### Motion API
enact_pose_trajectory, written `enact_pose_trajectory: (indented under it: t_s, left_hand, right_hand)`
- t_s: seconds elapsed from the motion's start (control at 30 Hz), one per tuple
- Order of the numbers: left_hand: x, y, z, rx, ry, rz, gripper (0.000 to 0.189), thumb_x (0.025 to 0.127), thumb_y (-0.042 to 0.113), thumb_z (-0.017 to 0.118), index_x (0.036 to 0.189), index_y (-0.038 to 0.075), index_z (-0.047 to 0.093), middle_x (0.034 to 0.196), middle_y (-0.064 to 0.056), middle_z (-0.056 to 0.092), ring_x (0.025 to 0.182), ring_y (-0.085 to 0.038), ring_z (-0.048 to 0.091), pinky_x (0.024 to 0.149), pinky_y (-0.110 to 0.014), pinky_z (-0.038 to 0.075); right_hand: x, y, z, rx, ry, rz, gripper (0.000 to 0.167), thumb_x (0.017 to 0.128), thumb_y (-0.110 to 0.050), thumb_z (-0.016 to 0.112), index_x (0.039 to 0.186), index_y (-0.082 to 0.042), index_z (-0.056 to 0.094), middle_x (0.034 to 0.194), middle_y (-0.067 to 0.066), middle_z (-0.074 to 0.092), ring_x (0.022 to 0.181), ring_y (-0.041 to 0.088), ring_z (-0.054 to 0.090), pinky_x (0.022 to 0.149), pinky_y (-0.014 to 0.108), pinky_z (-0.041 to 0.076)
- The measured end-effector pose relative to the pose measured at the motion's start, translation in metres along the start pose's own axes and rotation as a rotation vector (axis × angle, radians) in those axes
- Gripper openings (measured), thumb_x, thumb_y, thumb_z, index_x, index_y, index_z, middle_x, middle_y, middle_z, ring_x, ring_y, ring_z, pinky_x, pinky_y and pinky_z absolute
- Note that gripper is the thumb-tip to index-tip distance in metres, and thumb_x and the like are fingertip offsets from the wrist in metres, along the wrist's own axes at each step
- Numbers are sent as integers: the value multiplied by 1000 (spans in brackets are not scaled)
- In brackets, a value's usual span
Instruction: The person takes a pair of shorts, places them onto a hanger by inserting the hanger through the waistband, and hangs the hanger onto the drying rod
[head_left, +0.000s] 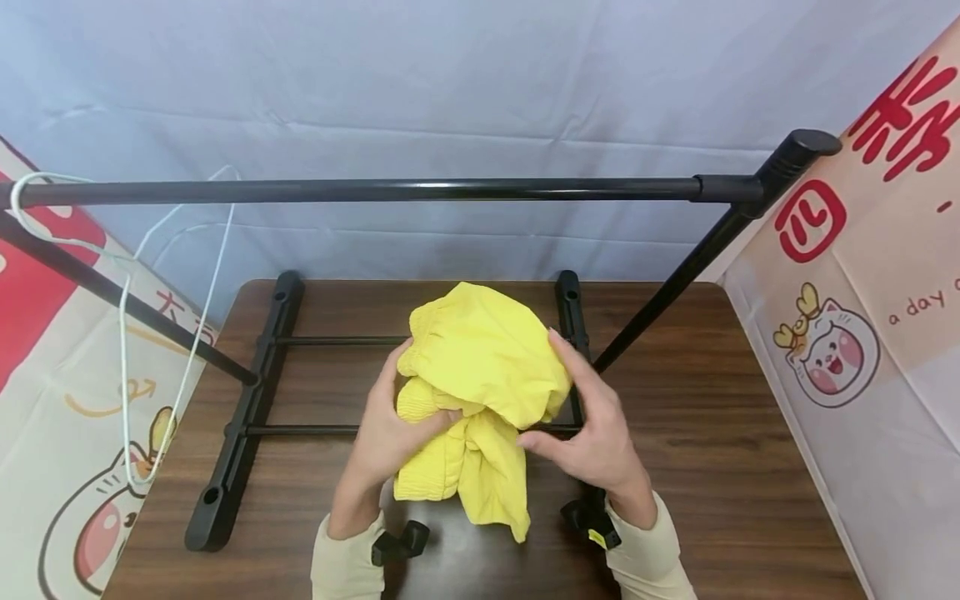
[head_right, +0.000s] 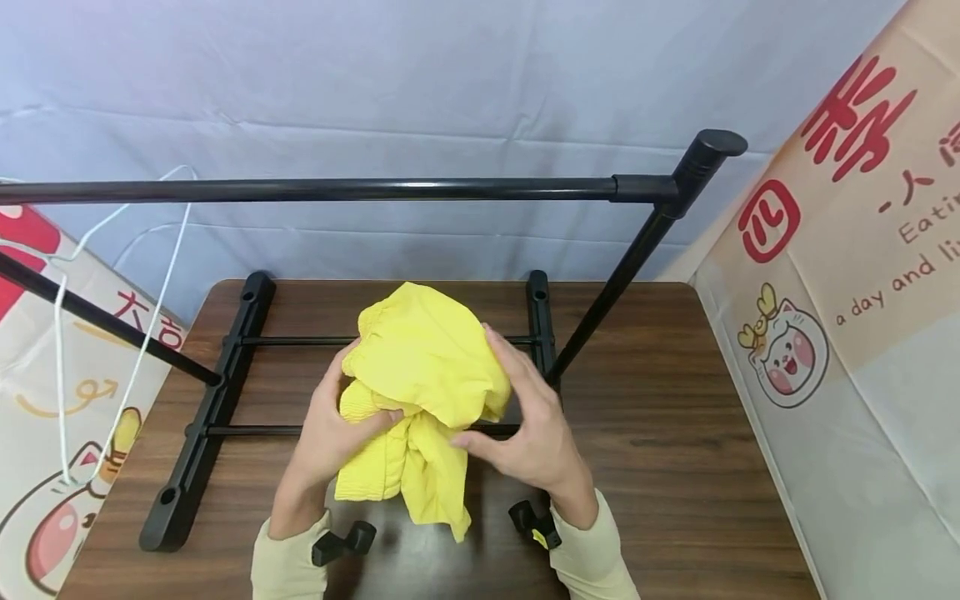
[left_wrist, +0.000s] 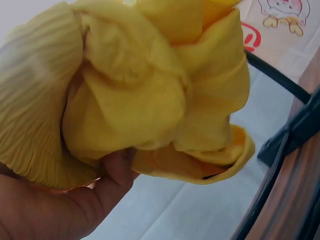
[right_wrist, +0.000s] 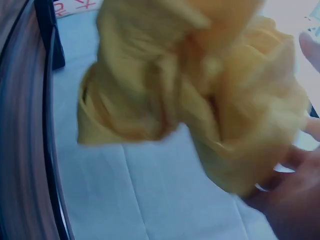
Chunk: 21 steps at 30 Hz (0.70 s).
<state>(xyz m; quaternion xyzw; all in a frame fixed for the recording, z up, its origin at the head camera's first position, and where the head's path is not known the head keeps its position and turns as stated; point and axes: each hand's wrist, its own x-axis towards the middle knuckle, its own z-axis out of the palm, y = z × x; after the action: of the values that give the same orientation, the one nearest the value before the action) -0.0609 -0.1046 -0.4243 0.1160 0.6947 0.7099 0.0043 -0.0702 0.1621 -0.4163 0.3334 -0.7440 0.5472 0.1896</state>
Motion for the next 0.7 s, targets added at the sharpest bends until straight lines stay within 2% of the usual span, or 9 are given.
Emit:
enact_pose_trajectory:
  t_s: [0.07, 0.17, 0.27, 0.33, 0.4, 0.43, 0.53, 0.63, 0.7]
  left_hand:
    - [0, 2, 5, 3, -37, -11, 94, 82, 2, 85, 159, 25, 36, 143, -8, 56, 119, -23, 66, 95, -34, 60]
    - [-1, 3, 13, 24, -86, -13, 89, 86, 11, 86, 157, 22, 34, 142, -10, 57, 118, -24, 67, 97, -35, 60]
    - [-2, 3, 16, 51, -110, -3, 81, 93, 23, 81, 157, 17, 33, 141, -16, 57, 118, -23, 66, 99, -33, 58]
    - [-4, 3, 14, 87, -110, 14, 76, 99, 36, 73, 159, 15, 31, 142, -17, 55, 120, -17, 63, 103, -29, 53]
    - [-4, 3, 10, 79, -134, 47, 73, 106, 48, 57, 162, 12, 27, 143, -15, 54, 122, -12, 59, 105, -26, 48]
    - [-4, 3, 8, 60, -153, 63, 75, 108, 55, 48, 164, 11, 25, 134, -12, 58, 114, -8, 60, 100, -24, 50]
    - [-2, 1, 2, -43, -214, 125, 83, 109, 65, 26, 166, 5, 18, 130, 1, 65, 110, -2, 66, 93, -22, 54]
    - [0, -2, -2, -120, -216, 173, 86, 109, 66, 20, 165, 1, 19, 125, 9, 71, 96, -4, 72, 77, -26, 59]
    - [1, -5, -5, -98, -179, 200, 84, 110, 65, 24, 164, 1, 24, 139, 6, 67, 108, -6, 70, 85, -27, 58]
  right_hand:
    - [1, -2, 5, -53, -119, 120, 129, 76, -66, 85, 168, -5, 17, 172, 11, 32, 154, 15, 40, 123, 20, 34]
    - [6, -4, 14, -98, -244, 259, 151, 62, -63, 96, 171, -21, 0, 176, 0, 19, 156, 16, 34, 125, 28, 34]
    - [7, -4, 21, -126, -250, 306, 146, 62, -44, 103, 170, -27, 7, 170, -3, 31, 146, 17, 45, 118, 37, 44]
    - [5, -2, 24, -143, -178, 279, 127, 68, -28, 100, 168, -24, 21, 159, 1, 49, 132, 17, 58, 107, 36, 52]
    - [2, 2, 26, -178, -62, 224, 100, 75, -15, 92, 161, -15, 40, 142, 7, 65, 115, 17, 69, 96, 30, 57]
    - [1, 4, 26, -188, 9, 199, 87, 77, -9, 88, 154, -11, 48, 132, 10, 71, 106, 16, 72, 91, 27, 58]
    - [-1, 10, 25, -132, 214, 176, 61, 78, 8, 77, 136, 5, 61, 111, 17, 75, 92, 14, 72, 85, 20, 57]
    - [0, 11, 19, 14, 358, 283, 45, 83, 13, 71, 127, 7, 64, 105, 7, 74, 93, 9, 68, 85, 17, 54]
    - [1, 10, 16, 127, 411, 387, 39, 89, 12, 68, 126, 5, 64, 105, 1, 71, 96, 10, 67, 86, 19, 54]
